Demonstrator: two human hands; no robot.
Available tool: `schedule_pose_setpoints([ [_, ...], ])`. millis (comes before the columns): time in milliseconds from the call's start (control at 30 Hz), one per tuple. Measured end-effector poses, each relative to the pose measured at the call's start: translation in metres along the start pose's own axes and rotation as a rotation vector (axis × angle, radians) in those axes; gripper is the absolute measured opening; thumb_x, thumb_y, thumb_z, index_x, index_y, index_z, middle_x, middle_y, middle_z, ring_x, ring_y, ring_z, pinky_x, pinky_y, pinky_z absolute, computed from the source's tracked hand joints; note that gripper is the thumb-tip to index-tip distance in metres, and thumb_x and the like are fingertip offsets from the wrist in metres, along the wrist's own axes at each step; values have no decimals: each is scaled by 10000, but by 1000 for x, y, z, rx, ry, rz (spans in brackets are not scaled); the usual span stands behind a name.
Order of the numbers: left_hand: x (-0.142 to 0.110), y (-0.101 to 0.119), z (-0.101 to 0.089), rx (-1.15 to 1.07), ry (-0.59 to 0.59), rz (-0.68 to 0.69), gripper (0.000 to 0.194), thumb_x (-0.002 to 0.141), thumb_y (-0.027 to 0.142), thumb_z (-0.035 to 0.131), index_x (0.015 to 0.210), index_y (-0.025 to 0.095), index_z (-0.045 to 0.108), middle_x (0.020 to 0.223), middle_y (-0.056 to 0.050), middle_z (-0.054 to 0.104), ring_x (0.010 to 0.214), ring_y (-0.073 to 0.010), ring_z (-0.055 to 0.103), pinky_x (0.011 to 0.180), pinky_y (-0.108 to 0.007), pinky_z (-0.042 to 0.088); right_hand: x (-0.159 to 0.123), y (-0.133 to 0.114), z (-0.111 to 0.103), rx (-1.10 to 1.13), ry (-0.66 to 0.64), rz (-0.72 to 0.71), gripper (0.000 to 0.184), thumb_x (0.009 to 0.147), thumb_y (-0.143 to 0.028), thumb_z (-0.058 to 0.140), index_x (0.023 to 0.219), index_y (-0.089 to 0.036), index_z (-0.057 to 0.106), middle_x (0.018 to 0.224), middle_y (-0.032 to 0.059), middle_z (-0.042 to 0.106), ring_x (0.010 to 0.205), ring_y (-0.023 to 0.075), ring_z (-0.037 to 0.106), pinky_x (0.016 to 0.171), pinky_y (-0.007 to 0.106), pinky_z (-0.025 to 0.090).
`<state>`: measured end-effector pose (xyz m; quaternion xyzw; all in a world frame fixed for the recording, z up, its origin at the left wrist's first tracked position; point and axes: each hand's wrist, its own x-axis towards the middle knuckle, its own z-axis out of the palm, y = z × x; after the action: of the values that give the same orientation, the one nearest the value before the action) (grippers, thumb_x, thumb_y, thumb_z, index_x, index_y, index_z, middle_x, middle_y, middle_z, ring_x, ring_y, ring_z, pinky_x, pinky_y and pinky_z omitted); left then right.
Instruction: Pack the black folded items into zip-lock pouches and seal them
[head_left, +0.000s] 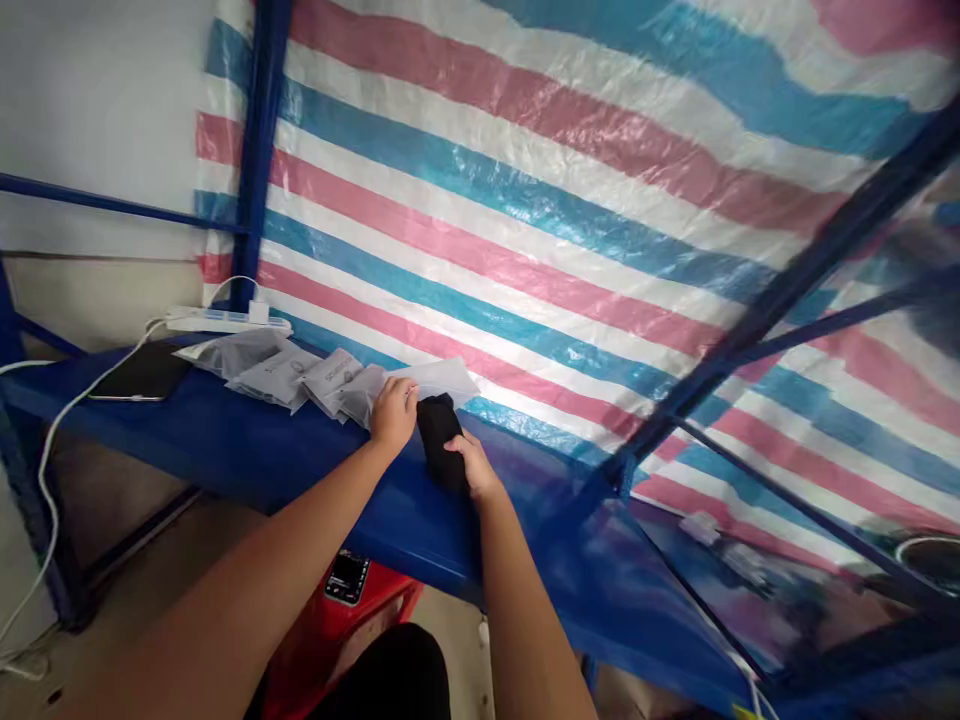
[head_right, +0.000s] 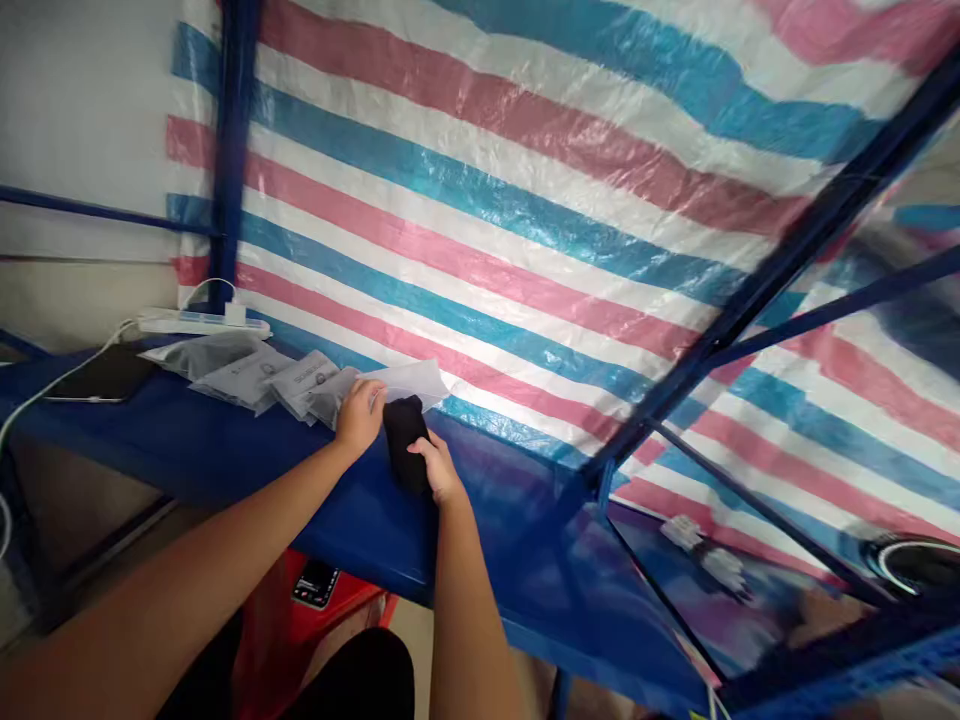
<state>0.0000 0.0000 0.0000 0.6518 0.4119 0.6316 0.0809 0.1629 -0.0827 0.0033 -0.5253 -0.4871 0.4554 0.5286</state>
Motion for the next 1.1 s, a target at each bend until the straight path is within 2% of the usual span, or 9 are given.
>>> schedule_pose_setpoints([
  [167, -5, 5, 2, -6, -130, 126, 180, 1013, 242, 505, 1045, 215, 680, 1021, -59, 668, 982, -209, 645, 900, -325, 497, -3, -1, 1, -40, 70, -39, 401, 623, -359, 645, 976, -177, 702, 701, -6, 659, 595, 177, 561, 497, 265, 411],
  [433, -12, 11, 4, -48, -303, 231, 171, 987, 199, 511, 1033, 206, 675, 1029, -53, 652, 953, -186, 640, 872, -307, 510, 7, 8, -1, 91, 201, -45, 387, 683, -375, 653, 1016, -184, 705, 778, 12, 702, 670, 200, 629, 551, 284, 507],
  [533, -15, 11, 4, -53, -356, 232, 198, 952, 135, 501, 1039, 203, 665, 1050, -54, 638, 950, -182, 637, 862, -302, 518, 12, 12, -4, 146, 219, 0, 371, 702, -389, 664, 995, -165, 704, 776, 31, 708, 673, 212, 648, 546, 296, 528],
  [733, -17, 10, 4, -40, -426, 190, 380, 797, -26, 467, 1049, 199, 642, 1103, -58, 623, 980, -187, 635, 904, -313, 526, 19, 16, -8, 238, 265, 72, 349, 738, -405, 686, 1000, -176, 675, 754, 35, 693, 626, 203, 645, 480, 283, 510],
  [900, -18, 9, 4, 4, -469, 129, 374, 764, -25, 484, 1027, 196, 631, 1104, -72, 619, 972, -209, 634, 895, -339, 533, 20, 15, -9, 257, 298, 90, 304, 742, -390, 701, 980, -205, 657, 725, 6, 668, 597, 175, 614, 468, 255, 489],
  [1100, -20, 9, 4, 25, -495, 131, 303, 793, 23, 512, 1014, 197, 627, 1058, -75, 625, 925, -215, 628, 860, -348, 524, 20, 14, -10, 280, 313, 104, 274, 753, -366, 697, 976, -212, 654, 760, 10, 686, 665, 186, 650, 520, 265, 535],
])
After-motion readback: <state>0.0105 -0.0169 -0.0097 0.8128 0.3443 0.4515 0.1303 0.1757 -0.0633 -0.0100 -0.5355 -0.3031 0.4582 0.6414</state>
